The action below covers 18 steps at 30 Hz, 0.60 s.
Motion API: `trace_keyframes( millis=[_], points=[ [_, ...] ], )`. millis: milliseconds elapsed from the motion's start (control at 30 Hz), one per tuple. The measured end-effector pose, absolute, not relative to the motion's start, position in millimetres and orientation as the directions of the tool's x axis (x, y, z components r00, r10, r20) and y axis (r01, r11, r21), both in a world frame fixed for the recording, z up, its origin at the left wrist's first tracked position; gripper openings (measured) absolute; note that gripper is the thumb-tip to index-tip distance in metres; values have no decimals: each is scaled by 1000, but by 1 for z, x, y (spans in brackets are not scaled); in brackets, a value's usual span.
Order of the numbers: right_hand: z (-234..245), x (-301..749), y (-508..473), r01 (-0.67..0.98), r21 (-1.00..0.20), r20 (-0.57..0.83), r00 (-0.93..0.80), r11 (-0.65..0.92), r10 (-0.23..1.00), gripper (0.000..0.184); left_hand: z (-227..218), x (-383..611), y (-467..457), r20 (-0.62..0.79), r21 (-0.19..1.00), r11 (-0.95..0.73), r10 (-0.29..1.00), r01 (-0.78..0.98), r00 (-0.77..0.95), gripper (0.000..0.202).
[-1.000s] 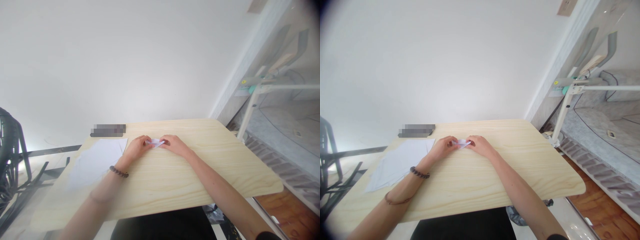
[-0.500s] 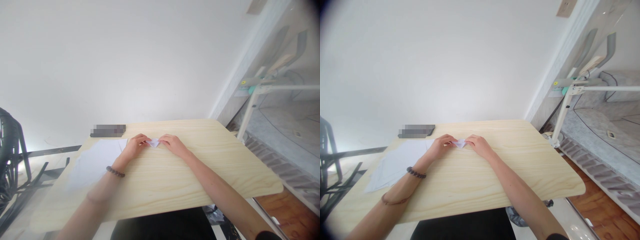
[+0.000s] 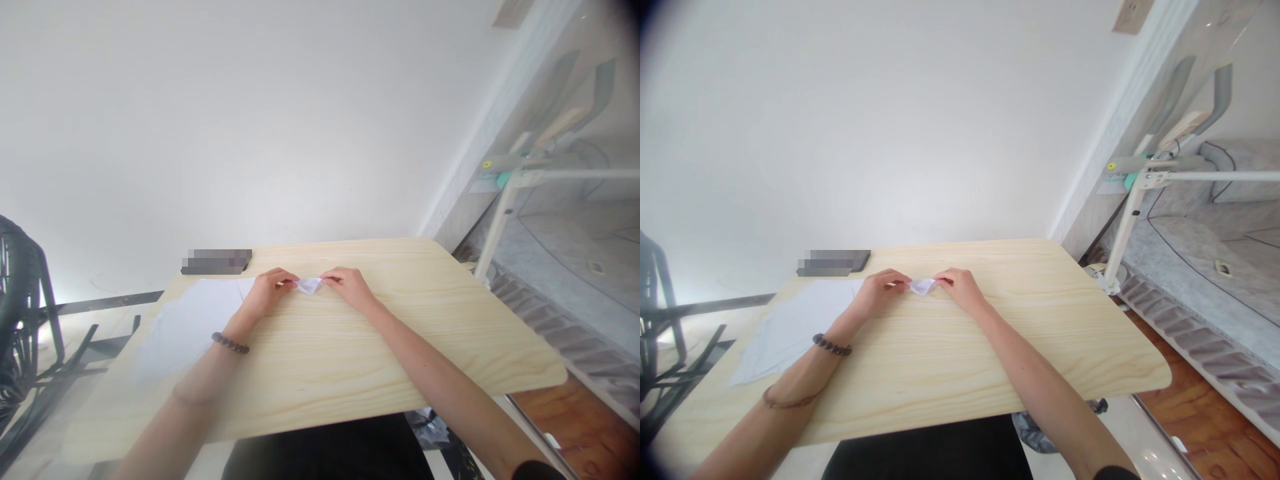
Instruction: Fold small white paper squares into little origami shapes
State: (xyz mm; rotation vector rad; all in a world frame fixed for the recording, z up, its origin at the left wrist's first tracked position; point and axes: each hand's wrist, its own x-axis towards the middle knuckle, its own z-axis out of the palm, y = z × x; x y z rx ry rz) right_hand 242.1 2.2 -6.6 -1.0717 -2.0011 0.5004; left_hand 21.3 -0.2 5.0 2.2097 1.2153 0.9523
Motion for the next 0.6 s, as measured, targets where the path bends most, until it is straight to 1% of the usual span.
trace_keyframes(
  millis=[100,200,300,367,467,533,600],
  points=[
    [-5,241,1,535,-606,469,-357,588,808,16,8,21,-1,321,672,-491,868,554,379,23],
    [-4,239,0,558,-558,479,-388,614,788,16,10,22,-3,312,663,-502,860,556,404,24],
    [-5,238,0,556,-544,488,-399,628,777,16,11,23,-4,316,658,-515,851,549,419,24],
    [-6,238,0,546,-561,484,-393,622,782,16,10,24,-3,306,676,-498,860,543,409,24],
    [-8,238,1,536,-631,456,-330,562,827,17,7,23,-2,274,703,-429,899,567,340,23],
    [-9,238,2,529,-677,431,-277,511,859,21,5,22,-1,256,688,-398,915,606,310,23],
    [-9,239,3,532,-689,416,-265,492,870,20,4,21,-1,248,656,-395,918,644,311,22]
  ],
)
